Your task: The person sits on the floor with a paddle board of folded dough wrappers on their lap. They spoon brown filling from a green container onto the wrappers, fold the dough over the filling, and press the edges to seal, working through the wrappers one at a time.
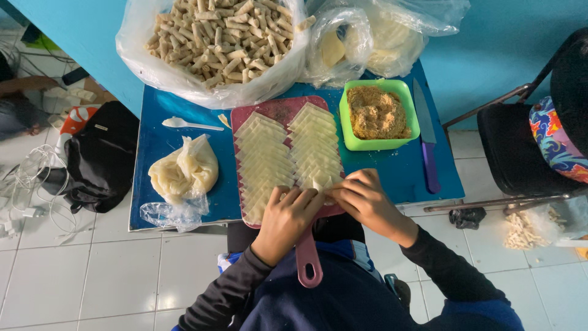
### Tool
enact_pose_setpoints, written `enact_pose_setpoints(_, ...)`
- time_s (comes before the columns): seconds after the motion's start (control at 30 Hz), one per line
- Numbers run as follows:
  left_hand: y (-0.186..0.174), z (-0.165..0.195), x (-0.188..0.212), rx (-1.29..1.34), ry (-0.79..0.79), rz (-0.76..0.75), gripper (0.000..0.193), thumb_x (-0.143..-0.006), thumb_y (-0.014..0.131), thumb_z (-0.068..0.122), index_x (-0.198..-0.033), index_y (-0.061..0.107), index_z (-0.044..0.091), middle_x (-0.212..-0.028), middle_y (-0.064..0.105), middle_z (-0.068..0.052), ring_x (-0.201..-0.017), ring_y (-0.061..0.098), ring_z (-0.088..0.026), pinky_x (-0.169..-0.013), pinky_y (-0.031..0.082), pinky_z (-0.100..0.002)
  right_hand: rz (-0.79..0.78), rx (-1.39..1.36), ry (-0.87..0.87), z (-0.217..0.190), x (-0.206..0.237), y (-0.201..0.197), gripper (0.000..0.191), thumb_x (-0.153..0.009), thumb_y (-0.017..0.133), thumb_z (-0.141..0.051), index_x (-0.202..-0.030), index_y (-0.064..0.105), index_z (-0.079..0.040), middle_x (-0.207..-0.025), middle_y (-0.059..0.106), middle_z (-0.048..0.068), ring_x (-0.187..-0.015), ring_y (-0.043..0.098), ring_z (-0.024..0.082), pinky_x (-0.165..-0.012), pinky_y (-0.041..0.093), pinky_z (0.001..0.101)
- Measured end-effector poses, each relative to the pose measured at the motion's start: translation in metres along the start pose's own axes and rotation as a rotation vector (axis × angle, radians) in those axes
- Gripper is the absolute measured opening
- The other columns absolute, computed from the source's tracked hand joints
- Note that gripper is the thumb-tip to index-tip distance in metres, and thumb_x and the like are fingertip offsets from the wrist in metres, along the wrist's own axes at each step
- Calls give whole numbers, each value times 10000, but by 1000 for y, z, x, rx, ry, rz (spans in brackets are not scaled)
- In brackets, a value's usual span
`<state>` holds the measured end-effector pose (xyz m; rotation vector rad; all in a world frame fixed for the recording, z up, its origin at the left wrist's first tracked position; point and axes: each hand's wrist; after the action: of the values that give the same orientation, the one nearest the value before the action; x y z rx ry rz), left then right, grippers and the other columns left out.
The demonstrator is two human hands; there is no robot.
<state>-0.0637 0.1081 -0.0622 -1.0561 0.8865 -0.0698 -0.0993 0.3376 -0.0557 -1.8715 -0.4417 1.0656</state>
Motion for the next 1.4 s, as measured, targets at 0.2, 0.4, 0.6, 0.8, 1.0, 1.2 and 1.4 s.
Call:
enact_pose_setpoints(0.2, 7, 0, -4, 146, -144, -3, 156, -926, 670, 169, -1055, 636, 87, -911, 652, -21, -868, 663, -206, -801, 451, -370, -68, -95, -18, 0, -7, -8, 308, -821, 786, -256, -1053, 716, -65, -1058, 679, 56, -1038, 584, 272, -933, 412, 439)
enact_pose_setpoints(0.4, 7, 1, -10, 182, -217, -9, 105, -956, 672, 187, -995, 632, 98, -849, 642, -36, -823, 656, -228, -754, 442, -385, -85, -198, 105, 5, -14, -5, 130, -881, 746, -133, -996, 712, -84, -973, 677, 41, -1004, 618, 259, -924, 456, 398)
enact_pose_setpoints(0.6, 5, 4, -12, 179, -245, 28, 150, -934, 687, 241, -971, 631, 107, -849, 632, -44, -834, 652, -241, -755, 446, -395, -179, -352, 260, 14, -24, -9, 141, -863, 771, -115, -979, 713, -58, -886, 690, 68, -905, 641, 257, -796, 509, 370)
enact_pose_setpoints(0.8, 7, 3, -15, 125, -276, 52, 86, -889, 675, 219, -945, 640, 165, -886, 638, -29, -853, 640, -242, -767, 449, -393, -154, -236, 283, 4, -30, -8, 180, -799, 794, -112, -935, 690, -57, -901, 686, 59, -897, 624, 265, -794, 486, 389)
enact_pose_setpoints(1.0, 12, 2, -10, 149, -270, -50, 89, -907, 662, 133, -996, 660, 141, -915, 648, -19, -913, 648, -224, -833, 471, -382, -56, 22, 29, -2, -17, -5, 173, -837, 781, -109, -989, 712, -62, -1018, 663, 39, -1025, 595, 247, -922, 440, 429)
enact_pose_setpoints(1.2, 17, -2, -3, 123, -99, 36, 217, -891, 676, 158, -1086, 678, 64, -1066, 687, -65, -969, 648, -239, -887, 479, -366, -65, 2, -46, 8, -9, -4, 244, -830, 786, -145, -1026, 697, -30, -1062, 659, 85, -1067, 587, 274, -954, 432, 453)
enact_pose_setpoints(1.4, 17, -1, -3, 11, -72, 51, 241, -856, 668, 160, -1079, 684, 72, -1056, 670, -56, -950, 633, -224, -872, 465, -374, -79, -29, -18, 13, -14, -2, 222, -828, 772, -111, -1014, 673, -41, -1040, 663, 74, -1058, 608, 271, -946, 443, 437)
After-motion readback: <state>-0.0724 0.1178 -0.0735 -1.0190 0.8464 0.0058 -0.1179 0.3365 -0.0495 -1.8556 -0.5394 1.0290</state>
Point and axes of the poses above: each hand's wrist, its own x-axis away from the middle knuckle, its own y-axis out of the palm, z = x × y
